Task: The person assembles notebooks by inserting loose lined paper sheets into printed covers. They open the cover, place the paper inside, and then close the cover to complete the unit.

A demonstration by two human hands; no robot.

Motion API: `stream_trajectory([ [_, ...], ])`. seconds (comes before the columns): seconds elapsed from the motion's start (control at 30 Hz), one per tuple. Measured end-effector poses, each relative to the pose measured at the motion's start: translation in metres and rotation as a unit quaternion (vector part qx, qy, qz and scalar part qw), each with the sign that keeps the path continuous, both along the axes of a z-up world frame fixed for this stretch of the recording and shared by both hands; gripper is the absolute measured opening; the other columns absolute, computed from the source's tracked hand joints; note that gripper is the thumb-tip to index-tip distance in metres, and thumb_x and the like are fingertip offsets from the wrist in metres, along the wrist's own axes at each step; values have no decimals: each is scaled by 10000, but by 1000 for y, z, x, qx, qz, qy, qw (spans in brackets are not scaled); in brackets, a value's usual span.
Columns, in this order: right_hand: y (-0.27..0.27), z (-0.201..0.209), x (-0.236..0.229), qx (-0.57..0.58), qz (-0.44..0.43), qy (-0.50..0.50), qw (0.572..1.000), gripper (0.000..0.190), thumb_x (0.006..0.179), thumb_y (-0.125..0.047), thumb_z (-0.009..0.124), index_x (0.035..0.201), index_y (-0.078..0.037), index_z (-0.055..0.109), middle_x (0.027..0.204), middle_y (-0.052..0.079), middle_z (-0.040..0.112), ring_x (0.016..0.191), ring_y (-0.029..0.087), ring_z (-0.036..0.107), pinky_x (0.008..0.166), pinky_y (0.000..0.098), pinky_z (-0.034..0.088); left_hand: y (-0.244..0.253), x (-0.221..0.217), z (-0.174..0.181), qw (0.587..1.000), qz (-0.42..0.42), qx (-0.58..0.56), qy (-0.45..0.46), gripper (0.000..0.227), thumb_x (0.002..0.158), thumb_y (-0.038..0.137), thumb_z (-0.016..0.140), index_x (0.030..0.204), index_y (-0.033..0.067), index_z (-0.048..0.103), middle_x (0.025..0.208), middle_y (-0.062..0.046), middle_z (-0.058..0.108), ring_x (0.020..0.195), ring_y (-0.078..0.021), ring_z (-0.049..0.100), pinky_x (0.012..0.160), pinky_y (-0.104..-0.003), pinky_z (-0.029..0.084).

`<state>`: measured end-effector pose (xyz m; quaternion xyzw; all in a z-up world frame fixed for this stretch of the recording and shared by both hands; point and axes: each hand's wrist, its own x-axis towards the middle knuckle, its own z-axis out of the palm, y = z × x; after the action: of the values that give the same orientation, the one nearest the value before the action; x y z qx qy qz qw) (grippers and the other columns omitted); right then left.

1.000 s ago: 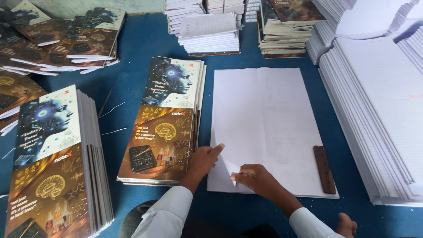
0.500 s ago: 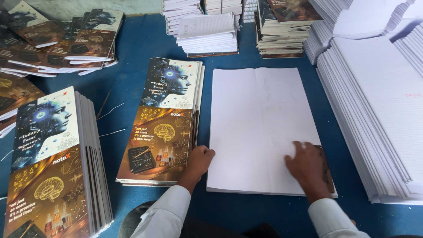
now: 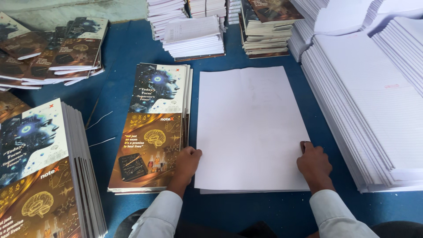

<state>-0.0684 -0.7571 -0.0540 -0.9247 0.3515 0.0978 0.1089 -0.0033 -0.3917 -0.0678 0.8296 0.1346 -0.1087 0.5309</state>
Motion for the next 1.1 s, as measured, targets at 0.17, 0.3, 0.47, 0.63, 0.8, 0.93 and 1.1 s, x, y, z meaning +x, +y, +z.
stream_trajectory([
  [0.17,-5,-1,-1,4,-11,4,1000,544,988,-185,568,1521,-207,456,1396,194,538,1228,367,627,949,513,588,7,4,2,996,0,77,-41,259,860,224,675,771,-20,668,679,-128,655,602,-213,616,595,-398,514],
  [0.3,-7,-3,0,10,-16,10,1000,554,984,-199,583,1523,-202,454,1397,195,538,1230,370,627,944,511,592,16,6,7,995,9,86,-46,267,842,237,695,781,-21,659,702,-141,674,630,-237,646,625,-400,529],
  [0.47,-1,12,1,-21,-2,3,1000,583,949,-262,644,1497,-153,478,1399,206,529,1274,374,566,944,499,578,16,3,14,997,1,70,-39,261,844,239,686,847,-22,699,741,-143,703,670,-243,674,653,-395,543],
  [0.63,-7,56,7,-21,-2,-105,994,654,874,-254,746,1472,-121,519,1392,200,544,1285,368,543,997,519,530,11,-1,18,997,-17,64,-44,261,841,234,674,958,6,722,793,-122,726,712,-228,701,692,-371,551],
  [0.8,-48,82,16,-77,39,-133,987,596,868,-216,747,1426,-84,587,1322,209,608,1210,360,600,957,513,563,6,-3,22,996,-28,64,-56,243,867,227,661,939,3,722,785,-142,721,712,-236,685,690,-377,539],
  [0.93,-90,93,21,-152,61,-109,980,599,838,-240,776,1379,-48,607,1255,229,625,1117,372,620,854,515,586,3,-2,19,992,-52,95,-58,216,870,234,652,936,38,715,777,-95,718,697,-212,688,684,-360,544],
  [1.1,-144,106,17,-190,37,1,981,460,913,-336,756,1268,-48,702,1148,207,729,1029,335,704,821,473,630,4,3,10,989,-83,84,-94,222,867,237,665,923,26,701,758,-111,717,686,-215,683,685,-361,537],
])
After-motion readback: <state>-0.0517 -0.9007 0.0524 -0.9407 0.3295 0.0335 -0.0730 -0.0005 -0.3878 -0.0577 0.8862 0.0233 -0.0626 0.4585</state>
